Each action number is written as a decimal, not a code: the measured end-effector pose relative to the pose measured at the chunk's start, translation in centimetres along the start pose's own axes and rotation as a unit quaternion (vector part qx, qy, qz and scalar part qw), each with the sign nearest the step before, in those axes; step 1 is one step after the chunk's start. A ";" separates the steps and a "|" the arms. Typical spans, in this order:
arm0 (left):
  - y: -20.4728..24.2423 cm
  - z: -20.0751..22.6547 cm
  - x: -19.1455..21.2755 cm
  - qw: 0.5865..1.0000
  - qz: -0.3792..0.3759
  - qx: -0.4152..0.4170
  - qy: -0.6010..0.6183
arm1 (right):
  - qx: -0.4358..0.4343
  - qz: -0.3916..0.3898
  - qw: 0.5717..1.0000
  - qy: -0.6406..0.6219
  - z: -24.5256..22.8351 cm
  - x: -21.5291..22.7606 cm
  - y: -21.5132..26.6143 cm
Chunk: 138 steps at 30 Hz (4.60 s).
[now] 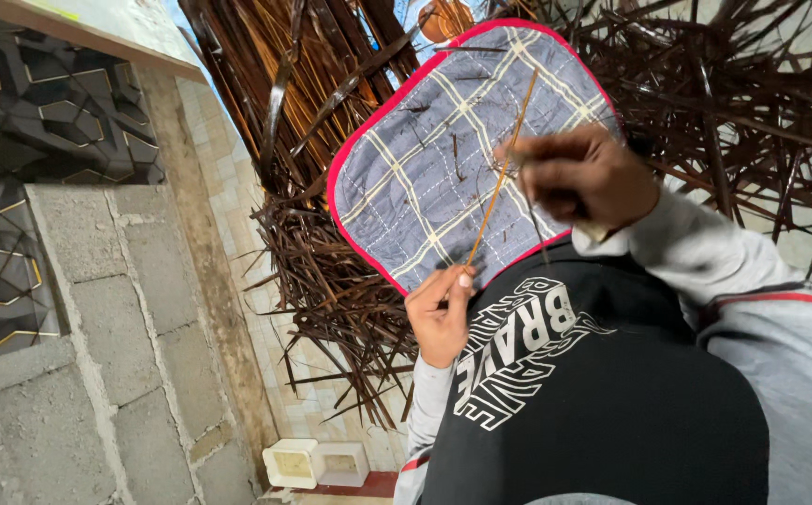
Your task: The person processes thin wood or fiber strips by using a blade to shave or trim the edges of individual pieces.
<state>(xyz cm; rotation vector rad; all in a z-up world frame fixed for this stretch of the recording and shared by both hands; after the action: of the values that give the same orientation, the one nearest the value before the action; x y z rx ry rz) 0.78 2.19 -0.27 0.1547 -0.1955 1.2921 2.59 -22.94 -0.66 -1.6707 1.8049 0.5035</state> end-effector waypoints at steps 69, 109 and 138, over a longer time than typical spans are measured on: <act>-2.5 0.4 4.8 0.963 0.083 -0.116 -0.230 | 0.319 -0.068 0.793 0.515 -3.5 1.0 1.7; -7.0 2.8 10.5 0.842 0.201 -0.231 -0.444 | 0.076 -0.143 0.708 0.687 -3.2 14.1 -0.7; 3.4 -17.5 13.6 0.894 0.271 0.131 -0.331 | 0.064 0.251 0.645 0.719 10.2 27.2 -29.7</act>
<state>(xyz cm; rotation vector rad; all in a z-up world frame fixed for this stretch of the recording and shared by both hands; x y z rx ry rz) 2.04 19.72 -14.20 0.8263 -0.6850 1.7845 33.45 -40.33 -22.36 -1.3898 3.2787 -1.1680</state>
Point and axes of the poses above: each hand's wrist, its own y-axis away from the middle knuckle, its own x-axis out of the back of the hand, z = x × y, the point moved 4 cm from there along -y, towards the middle knuckle, and after that the axes turned 15 degrees about x, right-handed, at the moved point
